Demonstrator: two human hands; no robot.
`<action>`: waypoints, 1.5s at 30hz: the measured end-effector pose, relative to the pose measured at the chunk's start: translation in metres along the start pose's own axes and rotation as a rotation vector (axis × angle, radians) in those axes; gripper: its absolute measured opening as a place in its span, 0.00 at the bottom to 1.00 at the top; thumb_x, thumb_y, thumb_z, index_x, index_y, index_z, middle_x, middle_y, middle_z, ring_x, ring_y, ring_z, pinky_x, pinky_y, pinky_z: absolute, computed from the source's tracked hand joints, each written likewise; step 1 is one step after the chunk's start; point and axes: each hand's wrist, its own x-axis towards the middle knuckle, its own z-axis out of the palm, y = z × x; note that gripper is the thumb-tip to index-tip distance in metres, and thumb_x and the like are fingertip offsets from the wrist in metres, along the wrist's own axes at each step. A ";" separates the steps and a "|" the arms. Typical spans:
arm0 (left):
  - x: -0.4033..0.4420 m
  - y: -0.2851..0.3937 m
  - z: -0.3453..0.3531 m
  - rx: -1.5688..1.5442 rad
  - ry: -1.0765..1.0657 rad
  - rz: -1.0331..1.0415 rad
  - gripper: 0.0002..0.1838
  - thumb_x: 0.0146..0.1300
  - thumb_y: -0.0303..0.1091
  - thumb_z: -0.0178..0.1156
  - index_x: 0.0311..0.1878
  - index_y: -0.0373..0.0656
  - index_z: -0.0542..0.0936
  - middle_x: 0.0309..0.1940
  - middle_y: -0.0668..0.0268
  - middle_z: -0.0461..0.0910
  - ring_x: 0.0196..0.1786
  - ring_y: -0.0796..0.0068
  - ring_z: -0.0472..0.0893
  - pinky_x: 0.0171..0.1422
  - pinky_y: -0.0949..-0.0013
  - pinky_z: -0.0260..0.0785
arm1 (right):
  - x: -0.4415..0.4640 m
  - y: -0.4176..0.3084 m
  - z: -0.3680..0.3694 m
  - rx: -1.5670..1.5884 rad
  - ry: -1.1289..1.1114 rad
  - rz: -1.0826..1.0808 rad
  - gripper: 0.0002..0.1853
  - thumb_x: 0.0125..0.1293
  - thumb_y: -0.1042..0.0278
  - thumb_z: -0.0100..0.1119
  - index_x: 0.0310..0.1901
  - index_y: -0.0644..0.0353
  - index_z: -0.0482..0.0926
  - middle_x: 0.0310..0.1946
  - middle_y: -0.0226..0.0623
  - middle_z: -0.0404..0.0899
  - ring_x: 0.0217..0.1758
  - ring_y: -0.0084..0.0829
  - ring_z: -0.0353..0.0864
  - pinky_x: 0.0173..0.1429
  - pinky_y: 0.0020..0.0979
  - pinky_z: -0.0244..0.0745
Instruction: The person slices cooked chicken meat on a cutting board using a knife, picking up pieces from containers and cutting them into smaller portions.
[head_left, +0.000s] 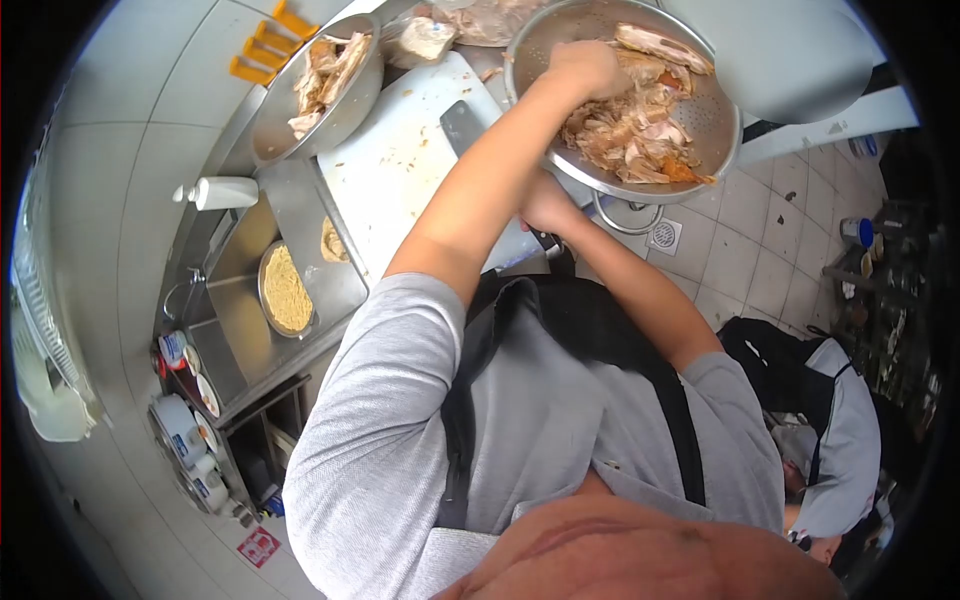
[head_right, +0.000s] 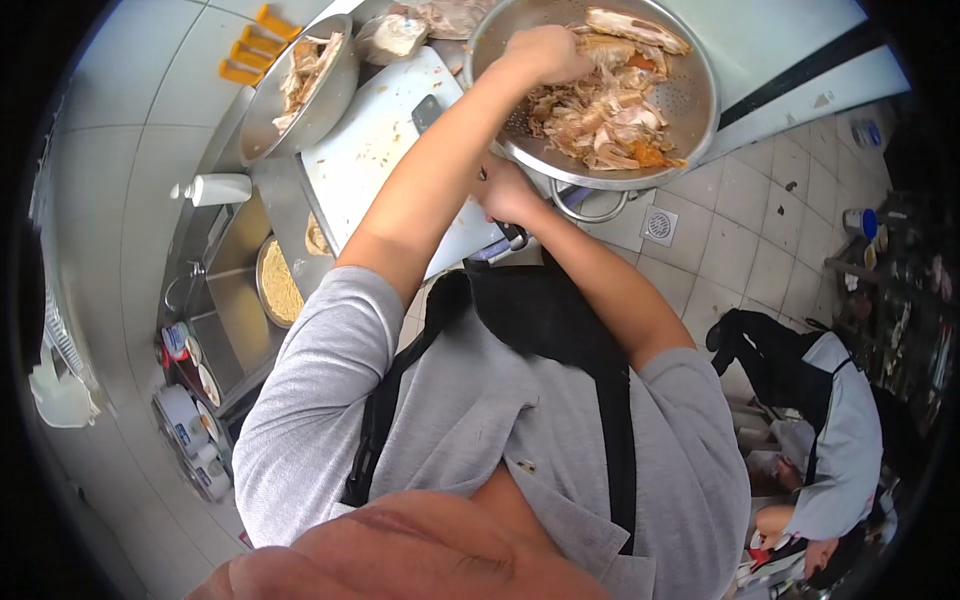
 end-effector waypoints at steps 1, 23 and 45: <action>-0.007 -0.009 -0.007 0.001 0.004 -0.010 0.26 0.64 0.54 0.63 0.54 0.44 0.91 0.51 0.57 0.91 0.54 0.58 0.89 0.61 0.57 0.77 | 0.002 0.007 0.003 0.070 0.023 -0.010 0.29 0.75 0.58 0.59 0.69 0.70 0.72 0.27 0.41 0.83 0.18 0.29 0.81 0.25 0.35 0.77; -0.102 -0.173 -0.167 -0.340 0.526 -0.066 0.28 0.67 0.55 0.72 0.61 0.43 0.88 0.51 0.62 0.90 0.56 0.72 0.85 0.63 0.67 0.75 | 0.002 0.015 0.002 0.094 0.057 0.009 0.38 0.72 0.59 0.62 0.80 0.64 0.64 0.30 0.36 0.83 0.19 0.25 0.78 0.28 0.32 0.77; 0.023 -0.031 -0.008 0.230 -0.007 0.300 0.28 0.65 0.56 0.70 0.62 0.49 0.86 0.54 0.59 0.89 0.55 0.56 0.88 0.61 0.56 0.79 | -0.005 0.007 0.001 0.180 0.062 -0.023 0.35 0.70 0.65 0.58 0.77 0.66 0.66 0.41 0.50 0.86 0.21 0.35 0.83 0.29 0.38 0.83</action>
